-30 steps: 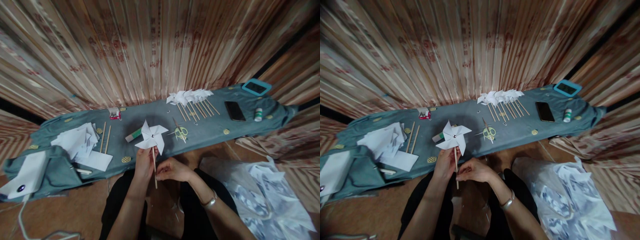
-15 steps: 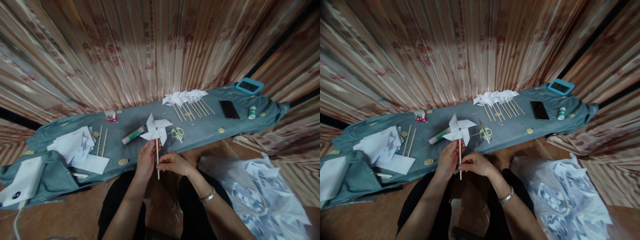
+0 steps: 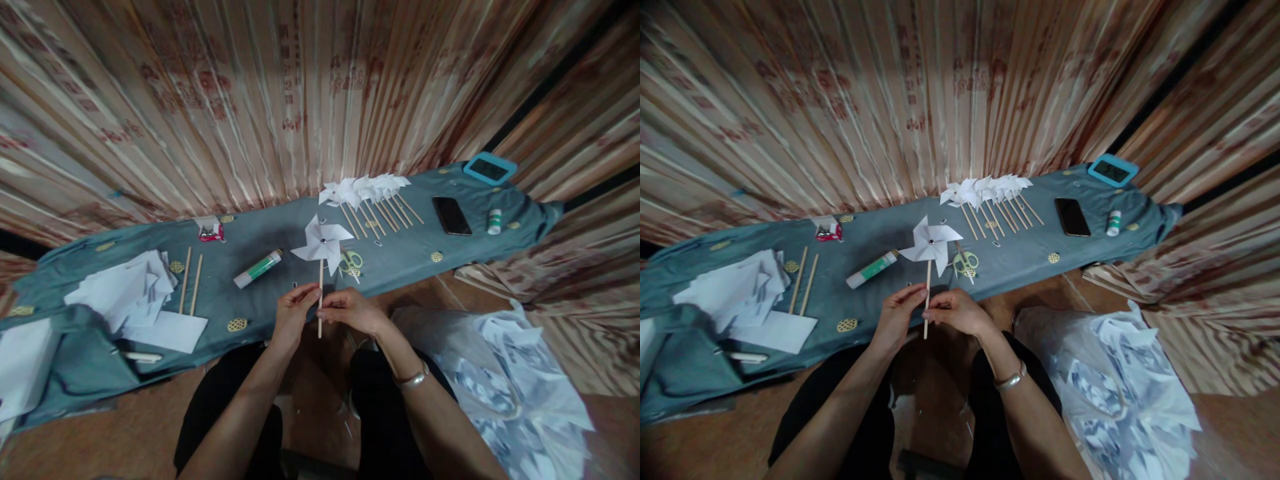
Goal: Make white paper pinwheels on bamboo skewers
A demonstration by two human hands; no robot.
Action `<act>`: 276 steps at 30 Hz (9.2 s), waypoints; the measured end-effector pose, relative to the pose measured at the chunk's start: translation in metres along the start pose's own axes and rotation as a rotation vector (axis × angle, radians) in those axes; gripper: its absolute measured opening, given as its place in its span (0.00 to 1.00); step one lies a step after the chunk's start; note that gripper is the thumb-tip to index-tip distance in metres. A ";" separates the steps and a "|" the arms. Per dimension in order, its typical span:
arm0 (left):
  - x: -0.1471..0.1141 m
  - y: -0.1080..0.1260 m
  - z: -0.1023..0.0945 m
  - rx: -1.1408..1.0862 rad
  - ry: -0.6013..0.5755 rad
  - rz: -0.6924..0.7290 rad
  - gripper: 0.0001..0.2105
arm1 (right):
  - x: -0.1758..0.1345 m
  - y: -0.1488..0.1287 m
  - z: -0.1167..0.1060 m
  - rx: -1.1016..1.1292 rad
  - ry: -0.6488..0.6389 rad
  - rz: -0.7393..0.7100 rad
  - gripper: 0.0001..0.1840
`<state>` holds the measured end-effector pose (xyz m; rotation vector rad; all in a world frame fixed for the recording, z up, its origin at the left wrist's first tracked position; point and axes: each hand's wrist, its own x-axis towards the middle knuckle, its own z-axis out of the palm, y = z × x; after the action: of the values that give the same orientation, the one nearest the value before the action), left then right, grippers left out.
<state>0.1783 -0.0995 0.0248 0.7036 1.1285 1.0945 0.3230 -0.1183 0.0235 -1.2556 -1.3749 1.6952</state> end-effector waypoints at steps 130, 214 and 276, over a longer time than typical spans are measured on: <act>0.012 -0.012 -0.012 0.135 -0.043 0.023 0.11 | 0.032 -0.005 -0.012 0.242 0.529 -0.222 0.17; 0.012 -0.006 -0.013 0.108 -0.037 -0.001 0.11 | 0.036 -0.008 -0.002 0.224 0.581 -0.281 0.18; 0.011 -0.006 -0.017 0.105 -0.035 0.006 0.11 | 0.030 -0.008 -0.007 0.252 0.641 -0.247 0.16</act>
<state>0.1648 -0.0930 0.0103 0.8062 1.1610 1.0295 0.3179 -0.0869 0.0220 -1.2680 -0.8573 1.1113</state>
